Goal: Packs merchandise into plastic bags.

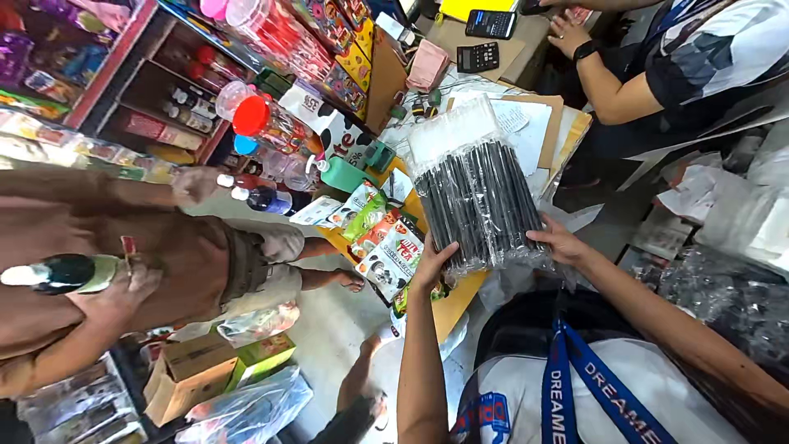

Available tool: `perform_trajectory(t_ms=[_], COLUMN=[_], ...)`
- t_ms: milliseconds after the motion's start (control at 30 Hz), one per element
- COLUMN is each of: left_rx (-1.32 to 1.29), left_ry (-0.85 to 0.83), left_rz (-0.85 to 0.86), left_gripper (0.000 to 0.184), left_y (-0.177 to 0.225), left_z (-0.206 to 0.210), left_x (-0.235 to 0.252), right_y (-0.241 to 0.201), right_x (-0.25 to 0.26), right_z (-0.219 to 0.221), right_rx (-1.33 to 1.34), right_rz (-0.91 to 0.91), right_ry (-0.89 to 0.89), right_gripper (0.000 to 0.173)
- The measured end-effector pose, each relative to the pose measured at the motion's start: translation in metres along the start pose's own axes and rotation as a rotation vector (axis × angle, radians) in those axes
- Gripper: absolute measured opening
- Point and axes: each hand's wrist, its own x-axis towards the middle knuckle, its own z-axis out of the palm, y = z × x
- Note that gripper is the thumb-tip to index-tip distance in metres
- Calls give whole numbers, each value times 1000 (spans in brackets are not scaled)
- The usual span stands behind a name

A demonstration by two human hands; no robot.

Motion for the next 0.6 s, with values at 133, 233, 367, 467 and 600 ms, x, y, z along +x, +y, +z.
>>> perform_trajectory(t_ms=[133, 233, 367, 467, 600], left_rx=[41, 42, 15, -14, 73], left_ry=[74, 147, 223, 205, 34], left_rz=[72, 138, 170, 191, 194], left_gripper=[93, 88, 83, 84, 94], left_y=[8, 10, 9, 15, 48], left_z=[-1, 2, 8, 17, 49], left_x=[2, 9, 18, 17, -2], right_y=[0, -2, -1, -4, -10], right_x=[1, 5, 14, 9, -13], right_z=[0, 1, -9, -20, -44], right_rx=[-11, 20, 58, -57, -43], right_rz=[5, 26, 26, 62, -7], right_ry=[-10, -16, -41, -69, -46], right_gripper=[79, 72, 63, 78, 88])
